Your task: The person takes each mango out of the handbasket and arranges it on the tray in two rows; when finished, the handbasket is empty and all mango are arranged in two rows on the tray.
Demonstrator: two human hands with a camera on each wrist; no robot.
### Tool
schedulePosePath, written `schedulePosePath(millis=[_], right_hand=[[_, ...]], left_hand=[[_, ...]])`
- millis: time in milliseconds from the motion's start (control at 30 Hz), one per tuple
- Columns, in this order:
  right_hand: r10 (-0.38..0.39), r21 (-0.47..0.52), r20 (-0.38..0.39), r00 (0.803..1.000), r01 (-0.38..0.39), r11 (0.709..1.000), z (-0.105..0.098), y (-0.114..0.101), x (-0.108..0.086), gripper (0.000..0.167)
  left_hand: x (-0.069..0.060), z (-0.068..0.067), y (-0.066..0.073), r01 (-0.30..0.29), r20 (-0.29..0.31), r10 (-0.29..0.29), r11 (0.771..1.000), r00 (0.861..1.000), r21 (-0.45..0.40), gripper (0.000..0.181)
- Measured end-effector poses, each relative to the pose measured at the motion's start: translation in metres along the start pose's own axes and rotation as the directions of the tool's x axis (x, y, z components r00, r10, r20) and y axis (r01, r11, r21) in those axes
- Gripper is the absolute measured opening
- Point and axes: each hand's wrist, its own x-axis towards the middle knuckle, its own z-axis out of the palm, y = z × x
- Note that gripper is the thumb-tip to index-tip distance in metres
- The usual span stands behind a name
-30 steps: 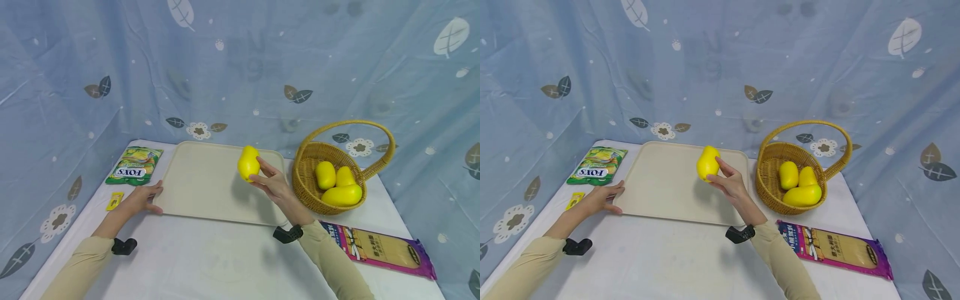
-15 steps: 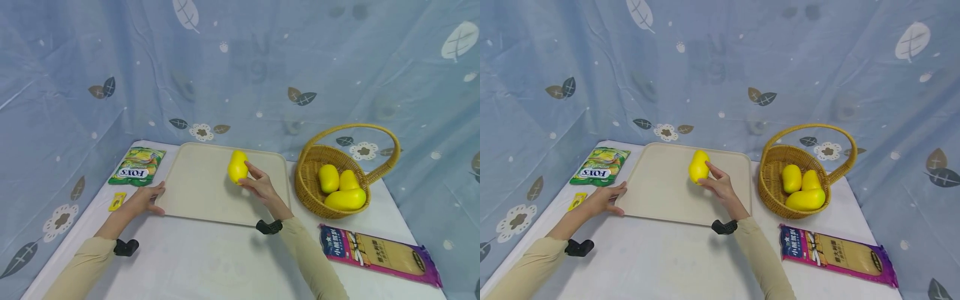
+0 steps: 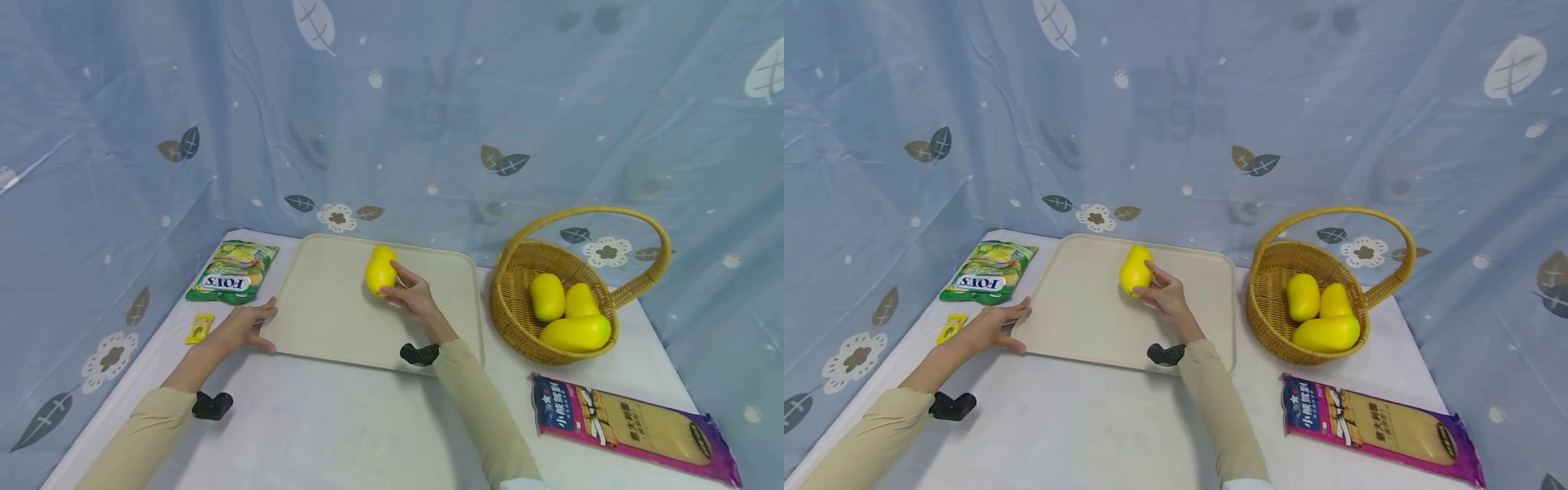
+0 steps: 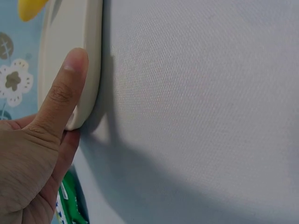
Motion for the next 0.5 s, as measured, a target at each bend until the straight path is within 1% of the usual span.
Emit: schedulePosePath(millis=[200, 400, 500], right_hand=[[-0.001, -0.05, -0.041, 0.999, -0.001, 0.999, 0.007, 0.003, 0.014, 0.067], [-0.002, -0.047, -0.059, 0.998, -0.001, 0.999, 0.011, 0.006, 0.026, 0.066], [-0.01, -0.042, -0.062, 0.998, 0.007, 0.999, 0.011, 0.007, 0.03, 0.065]], left_hand=[[0.001, 0.0, -0.001, 0.033, 0.006, -0.033, 0.999, 0.999, 0.012, 0.087], [0.002, 0.001, -0.001, 0.019, 0.001, -0.019, 1.0, 1.0, 0.023, 0.087], [0.002, 0.001, -0.001, 0.015, -0.002, -0.015, 1.0, 1.0, 0.013, 0.086]])
